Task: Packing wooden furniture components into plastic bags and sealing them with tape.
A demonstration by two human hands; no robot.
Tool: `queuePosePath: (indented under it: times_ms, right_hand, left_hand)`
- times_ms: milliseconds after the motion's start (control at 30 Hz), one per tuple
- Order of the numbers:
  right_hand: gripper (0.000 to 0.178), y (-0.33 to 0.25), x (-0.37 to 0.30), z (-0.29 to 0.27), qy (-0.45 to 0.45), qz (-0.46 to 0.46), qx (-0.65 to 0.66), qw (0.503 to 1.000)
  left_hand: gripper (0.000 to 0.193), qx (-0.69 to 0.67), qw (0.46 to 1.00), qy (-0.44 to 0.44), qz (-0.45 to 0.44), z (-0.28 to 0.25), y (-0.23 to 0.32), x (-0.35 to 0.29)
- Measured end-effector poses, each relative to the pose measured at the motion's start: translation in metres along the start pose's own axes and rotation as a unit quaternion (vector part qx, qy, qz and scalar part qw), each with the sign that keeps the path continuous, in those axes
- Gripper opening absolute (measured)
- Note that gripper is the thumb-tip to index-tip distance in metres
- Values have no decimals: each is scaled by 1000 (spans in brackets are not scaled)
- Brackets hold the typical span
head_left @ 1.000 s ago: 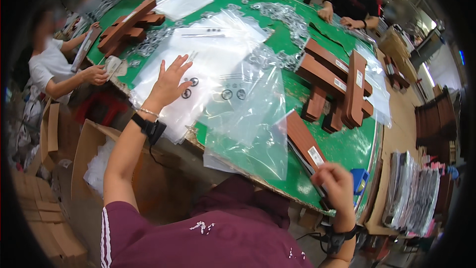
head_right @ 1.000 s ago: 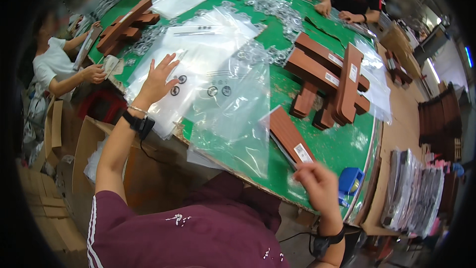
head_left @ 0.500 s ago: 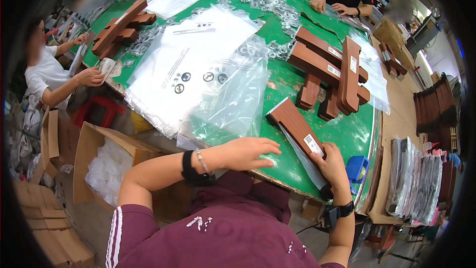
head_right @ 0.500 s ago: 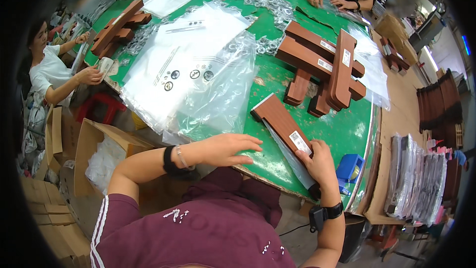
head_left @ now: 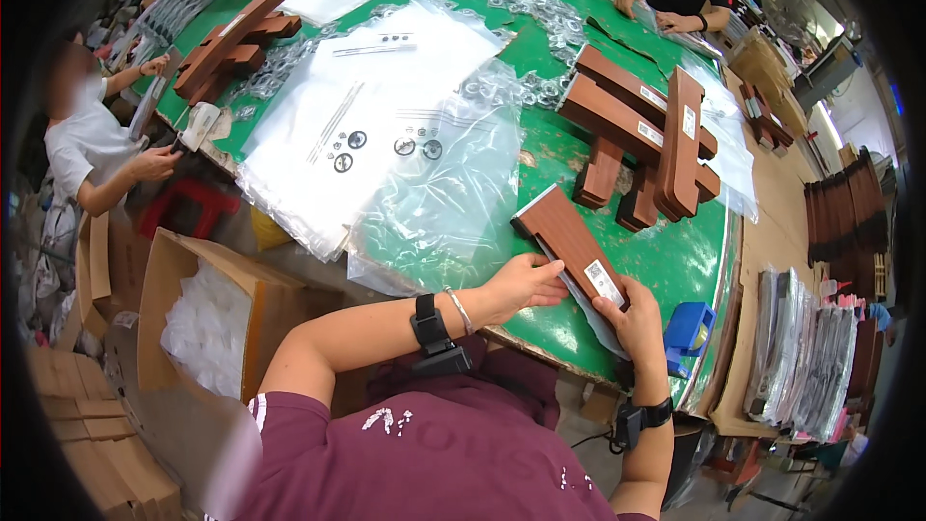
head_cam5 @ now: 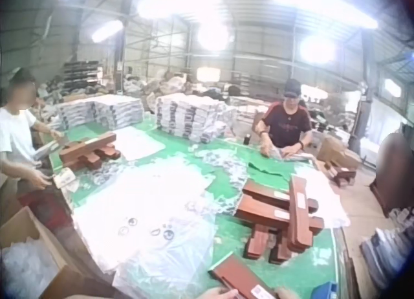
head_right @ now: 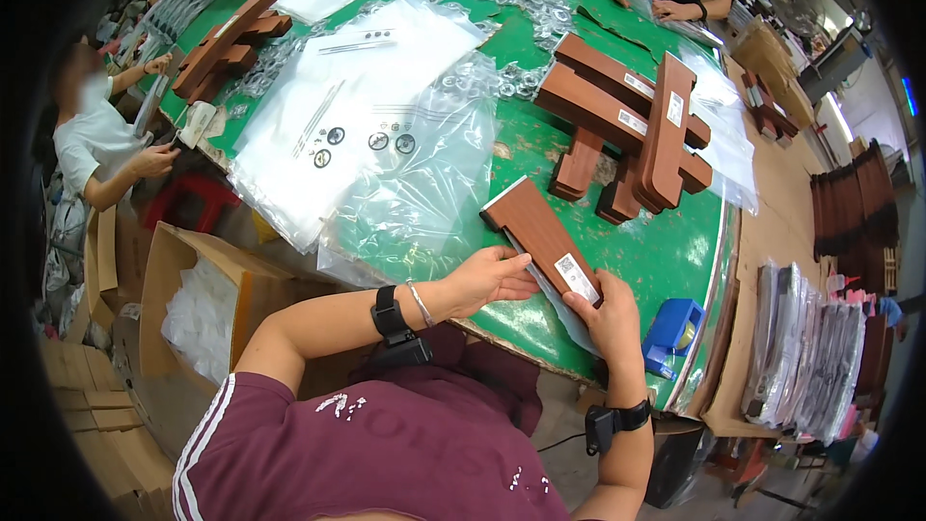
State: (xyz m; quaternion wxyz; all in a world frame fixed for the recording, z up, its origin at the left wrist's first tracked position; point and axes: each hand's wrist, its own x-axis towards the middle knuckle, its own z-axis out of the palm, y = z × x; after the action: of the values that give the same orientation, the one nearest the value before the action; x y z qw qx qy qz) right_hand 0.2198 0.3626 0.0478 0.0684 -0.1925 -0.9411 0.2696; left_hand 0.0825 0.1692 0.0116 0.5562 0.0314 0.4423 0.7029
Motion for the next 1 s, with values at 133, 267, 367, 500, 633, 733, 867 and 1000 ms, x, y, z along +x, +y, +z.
queuePosePath:
  times_ms: [133, 267, 367, 500, 633, 733, 867, 1000]
  right_hand:
    - [55, -19, -2, -4, -29, 40, 28, 998]
    - [51, -33, -4, -9, -41, 48, 4, 998]
    - [54, -40, -12, -6, -34, 29, 8, 999]
    - [72, -50, -21, -4, -19, -16, -47, 999]
    - [93, -48, -17, -7, -68, -70, -83, 992]
    - [95, -43, -15, -11, -111, -84, -67, 988]
    - [94, -45, -16, -17, -118, -90, -46, 988]
    - [95, -47, -18, -19, -126, -93, -43, 987]
  left_hand:
    - [56, -15, 1000, 0, 7, -5, -5, 2]
    - [48, -15, 999, 40, 12, 2, -9, 0]
    - [39, -31, 998, 54, 15, 6, -10, -5]
    - [32, -76, 997, 16, 3, -2, -9, -2]
    - [31, -88, 996, 8, -4, 0, 0, -9]
    - [31, -91, 996, -11, -14, -1, 4, -13]
    - [31, -111, 993, -37, 5, -2, 0, -16]
    - [36, -101, 993, -60, 0, -6, -3, -15]
